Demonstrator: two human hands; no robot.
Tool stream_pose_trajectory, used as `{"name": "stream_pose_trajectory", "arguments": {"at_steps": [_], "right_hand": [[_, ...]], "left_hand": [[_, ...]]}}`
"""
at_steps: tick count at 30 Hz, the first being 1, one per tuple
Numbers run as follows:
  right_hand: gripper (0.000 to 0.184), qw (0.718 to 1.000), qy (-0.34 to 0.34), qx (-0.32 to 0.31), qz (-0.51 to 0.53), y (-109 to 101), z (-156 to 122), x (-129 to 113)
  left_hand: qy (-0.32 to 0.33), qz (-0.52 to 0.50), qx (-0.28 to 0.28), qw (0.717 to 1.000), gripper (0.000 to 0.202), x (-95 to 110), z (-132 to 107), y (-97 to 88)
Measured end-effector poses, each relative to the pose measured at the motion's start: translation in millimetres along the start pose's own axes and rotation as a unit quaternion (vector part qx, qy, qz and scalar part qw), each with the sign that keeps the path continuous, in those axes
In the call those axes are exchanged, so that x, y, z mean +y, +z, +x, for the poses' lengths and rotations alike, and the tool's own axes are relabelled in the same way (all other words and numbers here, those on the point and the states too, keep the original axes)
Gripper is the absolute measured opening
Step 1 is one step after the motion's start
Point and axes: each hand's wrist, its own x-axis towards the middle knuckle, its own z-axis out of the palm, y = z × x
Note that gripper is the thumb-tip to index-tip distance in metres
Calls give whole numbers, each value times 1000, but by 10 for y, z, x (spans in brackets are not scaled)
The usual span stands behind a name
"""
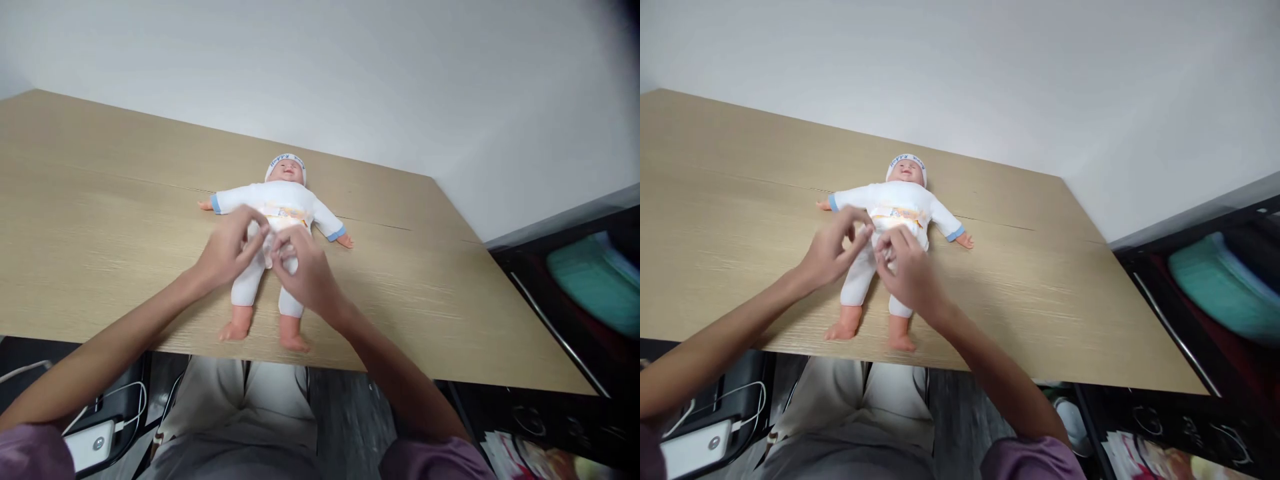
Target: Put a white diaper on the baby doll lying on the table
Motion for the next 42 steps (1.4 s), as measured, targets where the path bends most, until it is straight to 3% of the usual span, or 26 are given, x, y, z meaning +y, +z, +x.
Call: {"name": "stream_pose_trajectory", "arguments": {"at_steps": [3,5,12,17,20,24,27,32,35,38,42], "right_hand": [[10,995,35,-96,7,-75,-444,-18],[8,992,48,-108,-37,-105,-610,80],[10,980,102,-26,-169,-10,-543,341],[20,972,109,-2,-210,153,-509,340],[16,971,107,14,-213,183,-542,331],[14,976,94,18,-197,178,-559,296],[14,978,84,6,-191,181,-527,290],[18,978,129,-9,-164,166,-427,359],[30,980,172,21,-98,134,-408,402],[38,976,202,71,-34,98,-439,432],[33,973,198,110,-53,53,-493,459]], "left_hand": [[40,59,-149,986,34,113,-279,-34],[18,107,-177,978,33,79,-375,2],[-66,120,-112,984,40,-105,-309,223],[-30,99,-116,988,38,-238,-282,298],[-16,84,-99,991,30,-302,-313,318],[6,42,-66,997,24,-281,-340,310],[7,24,-79,997,22,-246,-319,281],[-48,3,-107,993,30,-286,-257,256],[-85,-82,-76,990,35,-345,-251,299],[-146,-192,-29,970,50,-398,-268,374],[-191,-239,1,952,64,-397,-297,391]]}}
